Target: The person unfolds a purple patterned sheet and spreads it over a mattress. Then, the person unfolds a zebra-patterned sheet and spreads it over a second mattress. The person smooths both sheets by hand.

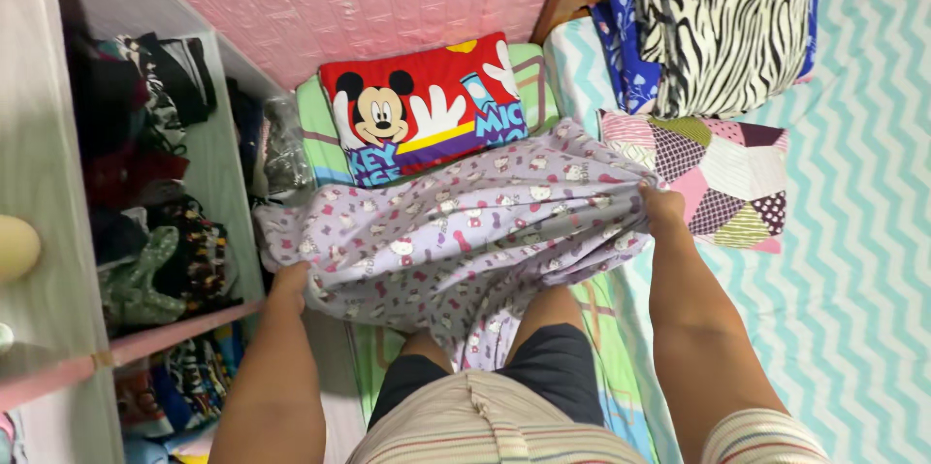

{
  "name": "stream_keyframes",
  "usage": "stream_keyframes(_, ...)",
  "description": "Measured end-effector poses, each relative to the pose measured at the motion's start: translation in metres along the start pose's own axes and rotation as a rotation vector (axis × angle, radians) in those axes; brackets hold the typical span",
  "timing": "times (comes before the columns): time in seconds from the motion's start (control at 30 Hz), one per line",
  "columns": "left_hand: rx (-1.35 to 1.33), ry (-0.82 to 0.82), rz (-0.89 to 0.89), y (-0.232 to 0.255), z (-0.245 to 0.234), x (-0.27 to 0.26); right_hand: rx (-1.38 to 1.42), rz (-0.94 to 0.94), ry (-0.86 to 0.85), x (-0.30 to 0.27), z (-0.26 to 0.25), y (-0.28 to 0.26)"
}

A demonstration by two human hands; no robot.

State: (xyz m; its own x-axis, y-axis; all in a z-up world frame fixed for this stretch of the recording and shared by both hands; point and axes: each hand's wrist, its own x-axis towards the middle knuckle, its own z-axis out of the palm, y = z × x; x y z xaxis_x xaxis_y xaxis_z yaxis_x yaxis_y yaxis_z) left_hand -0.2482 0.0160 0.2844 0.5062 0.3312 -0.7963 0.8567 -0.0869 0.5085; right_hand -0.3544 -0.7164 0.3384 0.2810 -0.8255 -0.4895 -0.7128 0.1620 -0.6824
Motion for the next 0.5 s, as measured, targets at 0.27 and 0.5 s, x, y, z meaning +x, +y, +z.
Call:
stream_keyframes(0.27,-0.584,-0.179,-0.103,0.035,0.038,-0.023,0.067,0.011,-0.143,0.06,-0.026,-0.039)
stream_keyframes(0.5,-0.776,-0.294,0.13,0.024,0.094,-0.027,0.024,-0.005,-0.408,0.069,0.016,-0.05)
